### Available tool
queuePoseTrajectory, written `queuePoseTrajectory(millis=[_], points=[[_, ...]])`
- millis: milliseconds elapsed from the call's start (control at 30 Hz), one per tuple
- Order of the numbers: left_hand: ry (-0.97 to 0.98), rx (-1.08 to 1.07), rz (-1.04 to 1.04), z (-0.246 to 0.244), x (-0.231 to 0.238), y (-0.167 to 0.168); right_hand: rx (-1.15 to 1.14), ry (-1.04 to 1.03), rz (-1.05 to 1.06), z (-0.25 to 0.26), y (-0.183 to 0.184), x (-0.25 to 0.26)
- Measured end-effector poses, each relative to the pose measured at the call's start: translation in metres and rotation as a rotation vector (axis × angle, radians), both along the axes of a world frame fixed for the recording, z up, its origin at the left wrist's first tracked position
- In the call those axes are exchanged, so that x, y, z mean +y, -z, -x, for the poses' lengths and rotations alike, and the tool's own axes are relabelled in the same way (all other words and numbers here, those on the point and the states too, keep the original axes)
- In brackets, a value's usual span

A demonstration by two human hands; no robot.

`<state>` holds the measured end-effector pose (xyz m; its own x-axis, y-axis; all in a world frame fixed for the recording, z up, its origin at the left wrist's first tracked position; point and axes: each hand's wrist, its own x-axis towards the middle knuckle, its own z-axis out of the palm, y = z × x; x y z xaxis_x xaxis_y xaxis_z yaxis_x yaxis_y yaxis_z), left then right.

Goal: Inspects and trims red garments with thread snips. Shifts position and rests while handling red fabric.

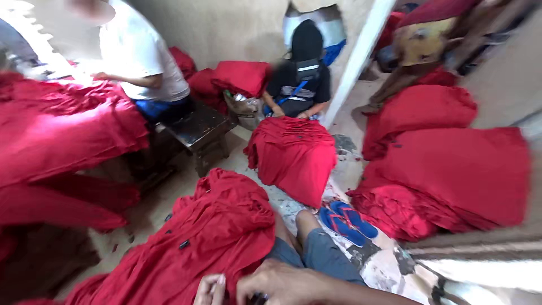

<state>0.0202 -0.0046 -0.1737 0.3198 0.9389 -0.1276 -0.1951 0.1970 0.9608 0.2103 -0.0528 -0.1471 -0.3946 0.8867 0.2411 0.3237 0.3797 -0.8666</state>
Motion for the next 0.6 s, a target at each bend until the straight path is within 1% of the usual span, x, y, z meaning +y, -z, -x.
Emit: queuePoseTrajectory(millis=[67,133,200,300,367,500,600], points=[[-0.054,-0.056,0.068,-0.002,-0.003,-0.005,-0.073,0.136,0.095,-0.01,-0.006,-0.002],[-0.026,-0.096,0.108,0.0,-0.004,-0.003,-0.164,0.286,0.167,-0.018,-0.012,-0.001],[-0.02,-0.145,0.143,0.0,-0.004,-0.002,-0.24,0.419,0.145,-0.022,-0.009,0.001],[-0.02,-0.209,0.163,0.0,-0.005,0.0,-0.297,0.582,0.014,-0.017,-0.001,0.003],[-0.014,-0.24,0.176,0.0,-0.006,0.001,-0.306,0.626,-0.055,-0.011,0.0,0.003],[-0.002,-0.288,0.156,-0.002,-0.008,0.002,-0.285,0.609,-0.259,0.001,0.007,0.001],[-0.004,-0.271,0.116,-0.004,-0.011,-0.001,-0.29,0.591,-0.314,0.007,0.012,-0.001]])
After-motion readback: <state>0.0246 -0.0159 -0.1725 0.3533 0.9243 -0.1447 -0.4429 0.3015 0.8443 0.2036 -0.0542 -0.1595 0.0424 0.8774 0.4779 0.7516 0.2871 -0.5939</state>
